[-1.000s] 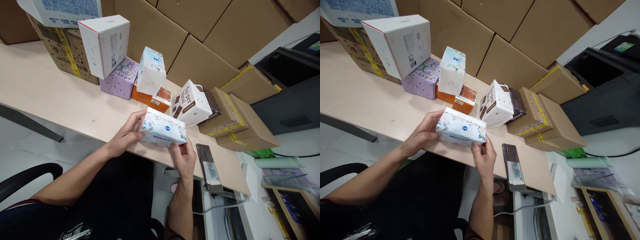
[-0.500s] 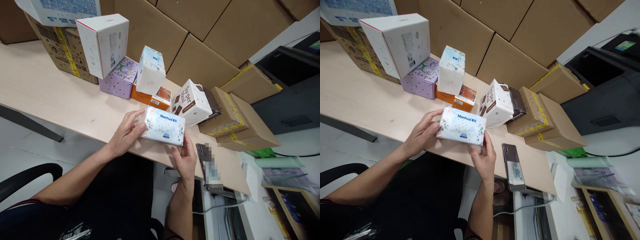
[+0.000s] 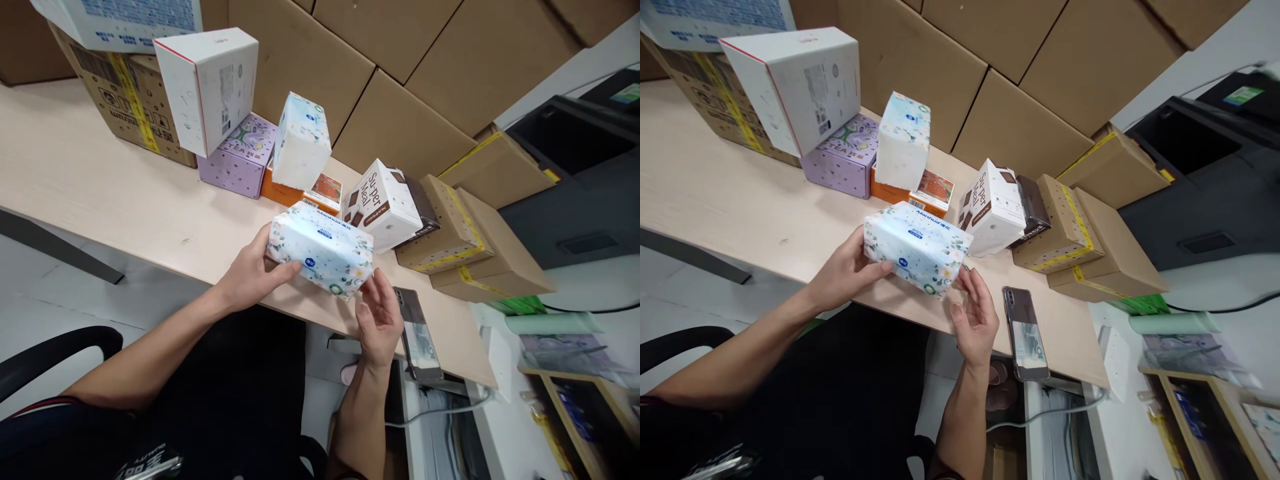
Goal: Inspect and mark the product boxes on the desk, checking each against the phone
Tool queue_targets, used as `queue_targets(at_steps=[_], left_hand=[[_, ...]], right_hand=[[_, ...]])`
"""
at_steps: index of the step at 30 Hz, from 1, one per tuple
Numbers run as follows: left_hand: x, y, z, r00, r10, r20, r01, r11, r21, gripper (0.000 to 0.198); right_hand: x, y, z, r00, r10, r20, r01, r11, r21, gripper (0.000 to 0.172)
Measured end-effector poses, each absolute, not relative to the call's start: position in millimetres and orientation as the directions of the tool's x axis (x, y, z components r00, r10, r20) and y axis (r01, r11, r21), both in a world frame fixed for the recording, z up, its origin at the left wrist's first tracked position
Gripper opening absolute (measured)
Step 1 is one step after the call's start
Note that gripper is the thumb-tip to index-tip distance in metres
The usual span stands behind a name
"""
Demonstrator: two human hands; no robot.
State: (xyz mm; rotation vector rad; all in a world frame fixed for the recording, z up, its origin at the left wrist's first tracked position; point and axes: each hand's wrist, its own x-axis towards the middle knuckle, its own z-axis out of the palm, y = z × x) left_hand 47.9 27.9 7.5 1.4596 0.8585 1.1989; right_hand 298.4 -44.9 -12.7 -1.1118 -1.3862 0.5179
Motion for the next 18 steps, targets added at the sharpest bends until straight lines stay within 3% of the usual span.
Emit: queue_targets(at_steps=[6, 11, 15, 18], left_hand=[[50, 30, 4, 0.257, 0.928, 0.270, -0.021, -0.274, 0.961, 0.122], [52, 32, -1, 0.316, 0.832, 0.457, 0.244, -0.536, 0.808, 0.145], [60, 28, -7, 0.293, 0.794, 0.533, 0.428, -0.607, 0.669, 0.138], [65, 28, -9, 0.210, 0.741, 0.637, 0.538, -0.632, 0.558, 0.109]], right_hand=[[282, -47, -4, 0.137, 0.736, 0.663, 0.342, 0.593, -0.729, 0.057], [262, -49, 11, 0.093, 0.689, 0.719, 0.401, 0.635, -0.660, 0.056], [255, -56, 14, 0.059, 0.700, 0.711, 0.463, 0.612, -0.641, 0.060], [257, -64, 13, -0.022, 0.726, 0.688, 0.456, 0.620, -0.639, 0.057]])
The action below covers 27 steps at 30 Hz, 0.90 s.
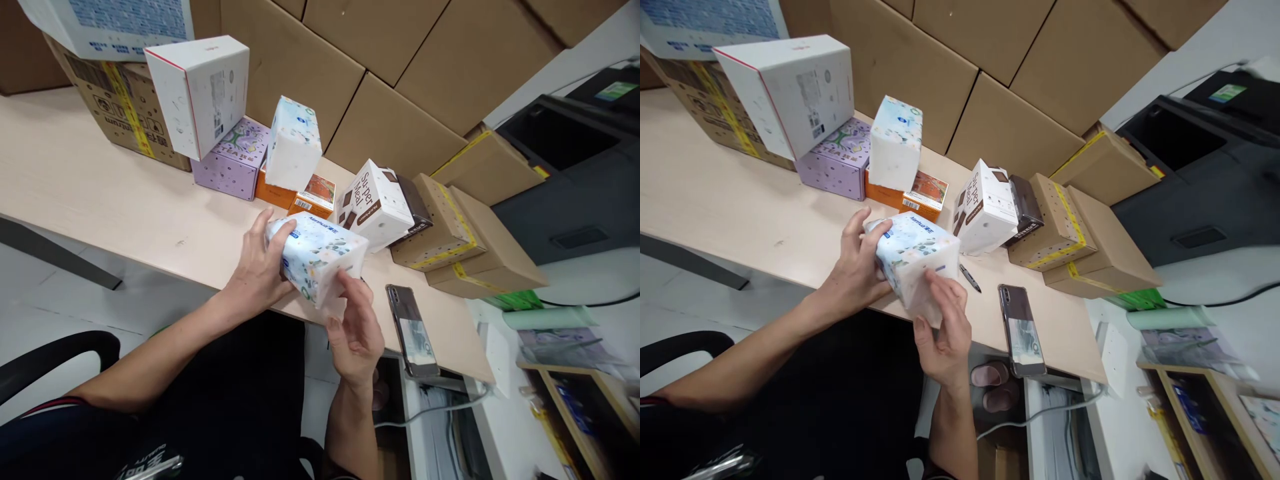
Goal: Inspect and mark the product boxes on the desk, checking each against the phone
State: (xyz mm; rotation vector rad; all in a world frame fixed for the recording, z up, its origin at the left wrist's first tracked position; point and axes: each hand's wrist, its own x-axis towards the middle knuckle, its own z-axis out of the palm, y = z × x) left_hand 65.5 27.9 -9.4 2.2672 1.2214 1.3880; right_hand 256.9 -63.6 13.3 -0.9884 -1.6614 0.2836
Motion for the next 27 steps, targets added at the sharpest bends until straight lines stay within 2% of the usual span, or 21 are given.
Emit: queue_targets(at_steps=[3, 6, 8, 10, 12, 17, 19, 20, 22, 24, 25, 27], left_hand=[[65, 31, -9, 0.202, 0.688, 0.696, 0.540, -0.672, 0.507, 0.088], [61, 34, -5, 0.217, 0.672, 0.708, 0.457, -0.711, 0.534, 0.082], [59, 34, -1, 0.220, 0.690, 0.689, 0.400, -0.708, 0.582, 0.079], [56, 34, 3, 0.216, 0.723, 0.656, 0.348, -0.685, 0.640, 0.079], [55, 33, 6, 0.199, 0.761, 0.618, 0.299, -0.647, 0.701, 0.081], [56, 33, 7, 0.182, 0.819, 0.544, 0.212, -0.573, 0.792, 0.080], [56, 34, 5, 0.177, 0.838, 0.516, 0.209, -0.544, 0.813, 0.080], [56, 35, 4, 0.179, 0.846, 0.503, 0.207, -0.532, 0.821, 0.081], [56, 36, 1, 0.189, 0.852, 0.489, 0.196, -0.520, 0.831, 0.083], [56, 37, 0, 0.202, 0.848, 0.491, 0.176, -0.524, 0.833, 0.083], [56, 37, -1, 0.207, 0.845, 0.493, 0.168, -0.527, 0.833, 0.083], [56, 37, -1, 0.209, 0.844, 0.494, 0.161, -0.528, 0.834, 0.081]], right_hand=[[274, -62, 17, 0.084, 0.723, 0.686, 0.500, 0.565, -0.656, 0.041], [300, -44, 25, 0.291, 0.709, 0.642, 0.723, 0.277, -0.633, 0.031], [313, -28, 31, 0.270, 0.829, 0.489, 0.876, -0.001, -0.482, 0.037], [316, -15, 36, 0.235, 0.931, 0.278, 0.953, -0.164, -0.256, 0.035], [312, -8, 39, 0.215, 0.963, 0.160, 0.973, -0.196, -0.124, 0.032], [301, -9, 30, 0.193, 0.961, 0.196, 0.979, -0.177, -0.098, 0.033], [305, -13, 24, 0.210, 0.938, 0.275, 0.971, -0.168, -0.170, 0.033], [307, -15, 21, 0.240, 0.905, 0.351, 0.955, -0.155, -0.253, 0.032], [310, -19, 21, 0.368, 0.773, 0.516, 0.858, -0.069, -0.508, 0.029], [305, -22, 27, 0.532, 0.603, 0.595, 0.670, 0.130, -0.731, 0.026], [299, -24, 32, 0.589, 0.538, 0.603, 0.573, 0.248, -0.781, 0.023], [281, -28, 45, 0.625, 0.467, 0.625, 0.437, 0.454, -0.777, 0.017]])
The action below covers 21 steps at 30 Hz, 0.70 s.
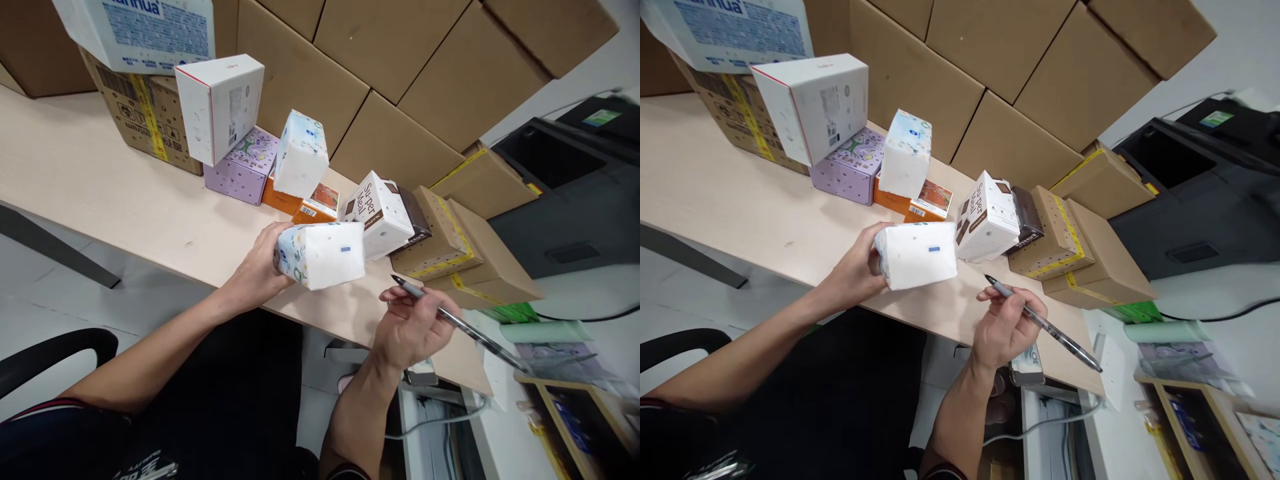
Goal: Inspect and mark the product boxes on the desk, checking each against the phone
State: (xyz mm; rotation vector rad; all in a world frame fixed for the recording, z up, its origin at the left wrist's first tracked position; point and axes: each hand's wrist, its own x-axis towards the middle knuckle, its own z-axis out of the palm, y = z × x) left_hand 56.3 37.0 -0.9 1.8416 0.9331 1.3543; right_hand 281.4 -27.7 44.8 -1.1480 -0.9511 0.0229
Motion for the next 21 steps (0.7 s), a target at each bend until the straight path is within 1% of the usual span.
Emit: queue_targets(at_steps=[2, 5, 10, 17, 21], left_hand=[[57, 37, -1, 0.204, 0.842, 0.499, 0.161, -0.532, 0.831, 0.079], [57, 37, -1, 0.201, 0.825, 0.529, 0.169, -0.561, 0.810, 0.078], [56, 37, -1, 0.208, 0.808, 0.552, 0.176, -0.586, 0.791, 0.076], [57, 37, 0, 0.205, 0.791, 0.576, 0.178, -0.609, 0.773, 0.073], [57, 37, 2, 0.210, 0.780, 0.590, 0.176, -0.623, 0.762, 0.072]], right_hand=[[261, -31, 55, 0.584, 0.466, 0.664, 0.386, 0.560, -0.733, 0.015], [236, -36, 61, 0.492, 0.489, 0.720, 0.413, 0.597, -0.688, 0.016], [222, -41, 57, 0.375, 0.508, 0.775, 0.490, 0.601, -0.631, 0.016], [223, -42, 61, 0.325, 0.605, 0.727, 0.567, 0.490, -0.662, 0.017], [225, -42, 62, 0.305, 0.612, 0.730, 0.557, 0.506, -0.658, 0.015]])
